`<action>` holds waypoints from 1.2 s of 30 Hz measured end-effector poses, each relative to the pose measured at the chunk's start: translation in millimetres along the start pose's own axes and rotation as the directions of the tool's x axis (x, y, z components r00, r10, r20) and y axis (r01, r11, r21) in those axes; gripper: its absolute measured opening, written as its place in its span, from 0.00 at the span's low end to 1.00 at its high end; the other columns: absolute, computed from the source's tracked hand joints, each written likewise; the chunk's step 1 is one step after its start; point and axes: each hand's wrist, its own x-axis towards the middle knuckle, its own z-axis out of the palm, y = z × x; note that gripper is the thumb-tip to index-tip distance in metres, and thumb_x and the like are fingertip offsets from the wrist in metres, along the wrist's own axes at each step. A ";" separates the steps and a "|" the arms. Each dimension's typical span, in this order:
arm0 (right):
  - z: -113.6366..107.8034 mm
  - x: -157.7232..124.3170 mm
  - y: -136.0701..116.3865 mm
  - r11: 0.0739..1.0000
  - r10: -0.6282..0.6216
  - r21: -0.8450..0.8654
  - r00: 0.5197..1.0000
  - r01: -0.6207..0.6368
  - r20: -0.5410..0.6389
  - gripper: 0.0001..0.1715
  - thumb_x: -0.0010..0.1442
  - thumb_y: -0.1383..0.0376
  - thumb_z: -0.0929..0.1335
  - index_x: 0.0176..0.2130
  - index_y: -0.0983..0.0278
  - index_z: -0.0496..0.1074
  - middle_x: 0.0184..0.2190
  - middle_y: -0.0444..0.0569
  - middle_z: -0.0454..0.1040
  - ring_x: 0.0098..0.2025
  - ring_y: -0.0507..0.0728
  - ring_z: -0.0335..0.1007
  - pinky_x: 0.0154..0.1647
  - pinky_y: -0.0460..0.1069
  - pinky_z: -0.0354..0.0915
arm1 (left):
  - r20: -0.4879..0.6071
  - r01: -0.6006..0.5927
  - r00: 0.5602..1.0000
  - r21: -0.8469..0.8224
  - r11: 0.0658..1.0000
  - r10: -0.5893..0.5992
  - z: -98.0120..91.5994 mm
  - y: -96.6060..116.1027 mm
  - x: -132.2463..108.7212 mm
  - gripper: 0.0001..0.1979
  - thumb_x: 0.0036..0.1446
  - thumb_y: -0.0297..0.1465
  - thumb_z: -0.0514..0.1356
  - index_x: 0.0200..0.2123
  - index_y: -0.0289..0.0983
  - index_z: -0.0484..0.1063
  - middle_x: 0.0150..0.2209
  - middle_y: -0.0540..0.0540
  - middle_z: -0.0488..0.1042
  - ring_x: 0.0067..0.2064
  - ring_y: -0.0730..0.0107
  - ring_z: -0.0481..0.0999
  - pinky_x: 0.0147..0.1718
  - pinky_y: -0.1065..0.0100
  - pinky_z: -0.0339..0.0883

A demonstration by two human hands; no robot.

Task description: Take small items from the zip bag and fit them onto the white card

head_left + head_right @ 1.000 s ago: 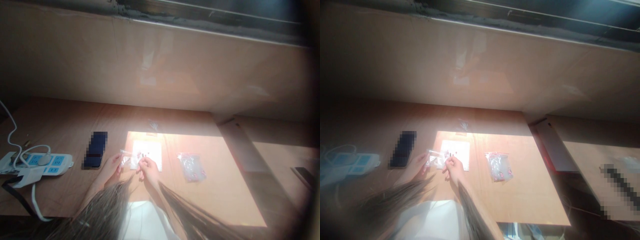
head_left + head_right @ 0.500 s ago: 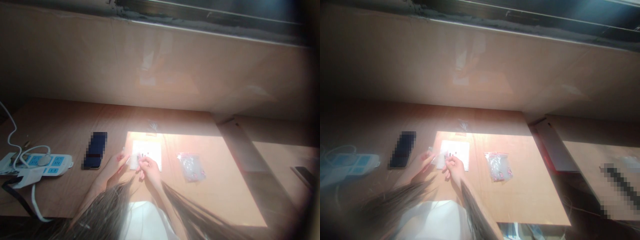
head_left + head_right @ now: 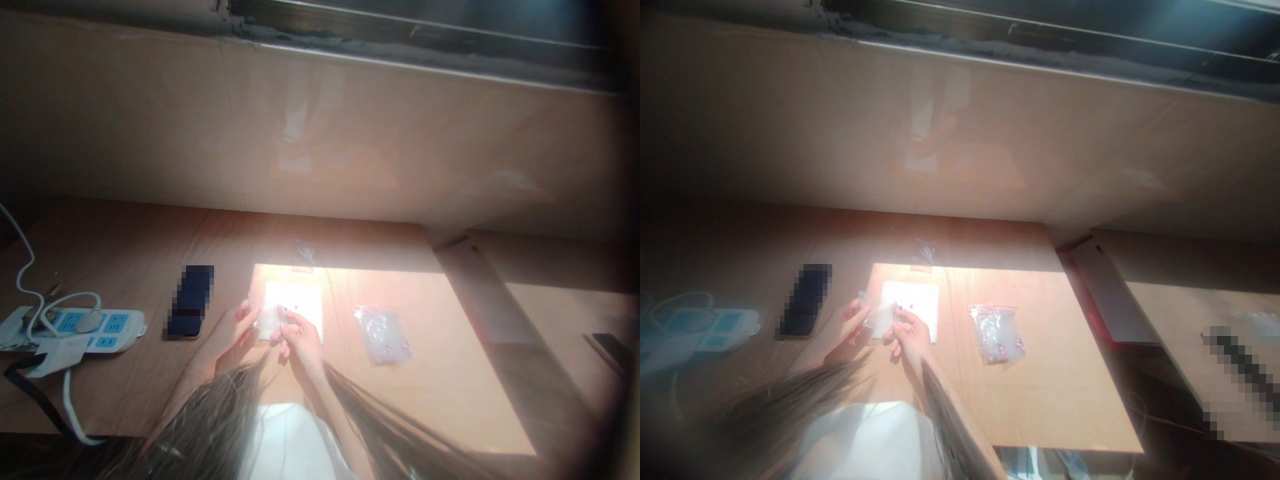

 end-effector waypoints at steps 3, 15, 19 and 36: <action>-0.2 0.7 -0.6 1.000 -0.005 0.010 1.000 0.005 -0.006 0.28 0.44 0.55 0.68 0.43 0.66 0.64 0.20 0.46 0.74 0.11 0.47 0.60 0.10 0.41 0.55 | -0.007 -0.008 1.000 0.019 1.000 0.008 -1.1 0.7 -0.2 0.17 0.52 0.43 0.53 0.22 0.36 0.59 0.11 0.59 0.55 0.12 0.83 0.52 0.12 0.79 0.44; -2.2 1.6 1.2 0.999 -0.026 0.022 1.000 0.026 -0.011 0.29 0.47 0.59 0.68 0.47 0.69 0.62 0.22 0.48 0.75 0.12 0.46 0.62 0.10 0.40 0.56 | 0.015 -0.006 1.000 0.016 1.000 0.006 -2.3 0.2 1.6 0.17 0.52 0.43 0.53 0.22 0.36 0.59 0.11 0.59 0.56 0.12 0.83 0.53 0.11 0.78 0.44; -2.9 2.2 1.2 0.999 -0.031 0.028 1.000 0.031 0.002 0.29 0.47 0.59 0.68 0.48 0.68 0.62 0.22 0.48 0.76 0.12 0.47 0.61 0.10 0.40 0.56 | 0.028 -0.023 0.999 -0.039 0.999 0.024 -2.3 0.6 0.5 0.16 0.53 0.42 0.52 0.22 0.36 0.59 0.13 0.58 0.57 0.13 0.83 0.54 0.13 0.78 0.46; -6.8 7.3 6.7 0.995 -0.001 0.104 0.999 0.005 -0.033 0.29 0.43 0.59 0.71 0.44 0.68 0.65 0.22 0.48 0.76 0.11 0.48 0.62 0.10 0.42 0.57 | -0.201 -0.195 0.940 0.342 0.919 0.275 -21.6 -39.2 11.8 0.09 0.54 0.36 0.51 0.35 0.38 0.66 0.27 0.51 0.65 0.28 0.73 0.64 0.30 0.71 0.60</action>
